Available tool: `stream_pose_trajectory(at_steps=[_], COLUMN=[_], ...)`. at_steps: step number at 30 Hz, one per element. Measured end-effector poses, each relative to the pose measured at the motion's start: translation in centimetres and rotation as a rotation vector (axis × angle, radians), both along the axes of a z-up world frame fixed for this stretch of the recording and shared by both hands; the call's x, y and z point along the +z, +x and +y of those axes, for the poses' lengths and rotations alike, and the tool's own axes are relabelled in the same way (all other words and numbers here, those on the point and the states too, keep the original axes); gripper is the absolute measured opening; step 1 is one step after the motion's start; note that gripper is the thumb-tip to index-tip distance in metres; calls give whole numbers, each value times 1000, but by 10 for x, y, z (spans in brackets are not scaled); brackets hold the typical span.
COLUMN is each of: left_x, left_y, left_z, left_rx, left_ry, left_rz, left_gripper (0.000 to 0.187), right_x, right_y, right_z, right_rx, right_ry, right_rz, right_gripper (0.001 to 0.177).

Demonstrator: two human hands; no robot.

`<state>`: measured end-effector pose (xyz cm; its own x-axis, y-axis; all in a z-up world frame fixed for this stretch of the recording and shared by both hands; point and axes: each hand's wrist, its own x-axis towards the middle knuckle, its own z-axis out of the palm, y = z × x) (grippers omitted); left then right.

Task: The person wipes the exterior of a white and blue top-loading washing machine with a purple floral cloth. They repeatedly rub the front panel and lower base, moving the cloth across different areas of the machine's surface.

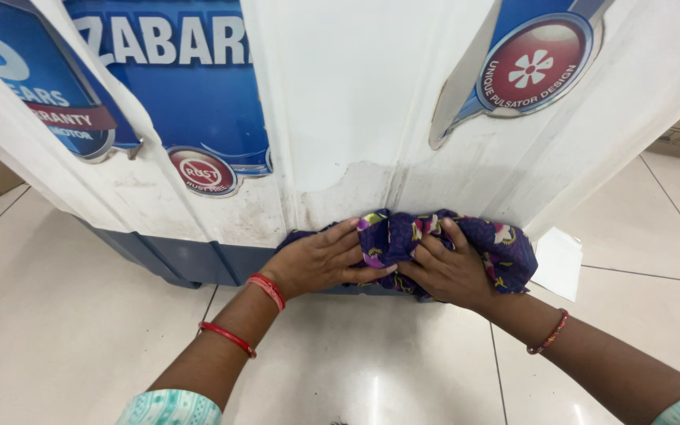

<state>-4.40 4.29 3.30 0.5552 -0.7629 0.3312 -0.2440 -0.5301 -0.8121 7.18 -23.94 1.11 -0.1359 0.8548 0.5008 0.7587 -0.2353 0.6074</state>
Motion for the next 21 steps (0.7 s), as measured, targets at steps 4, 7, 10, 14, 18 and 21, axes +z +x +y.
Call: stream_pose_trajectory(at_steps=[4,7,10,14,18,21], left_x=[20,31,39,31,-6,-40], left_y=[-13,-23,-29,-27,-18,-12], left_z=[15,30,49,70,68,74], left_rx=[6,8,8,-61,-19,-28], left_ry=[-43,-95,-162,-337,-429,-453], left_rz=[-3,-15,-31,-58,-133,-130], left_gripper=[74,71,66,56,50,49], right_x=[30,52,68,71,46,15], right_y=[-18,-30,-36,-36,-30,-21], right_z=[22,43,65,88,105,108], right_rx=[6,24,53,71,86,94], right_ry=[31,55,115,194,248,232], right_rz=[-9,-26,-72,-60,-50,-77], right_gripper=[24,24,21,14,8,8])
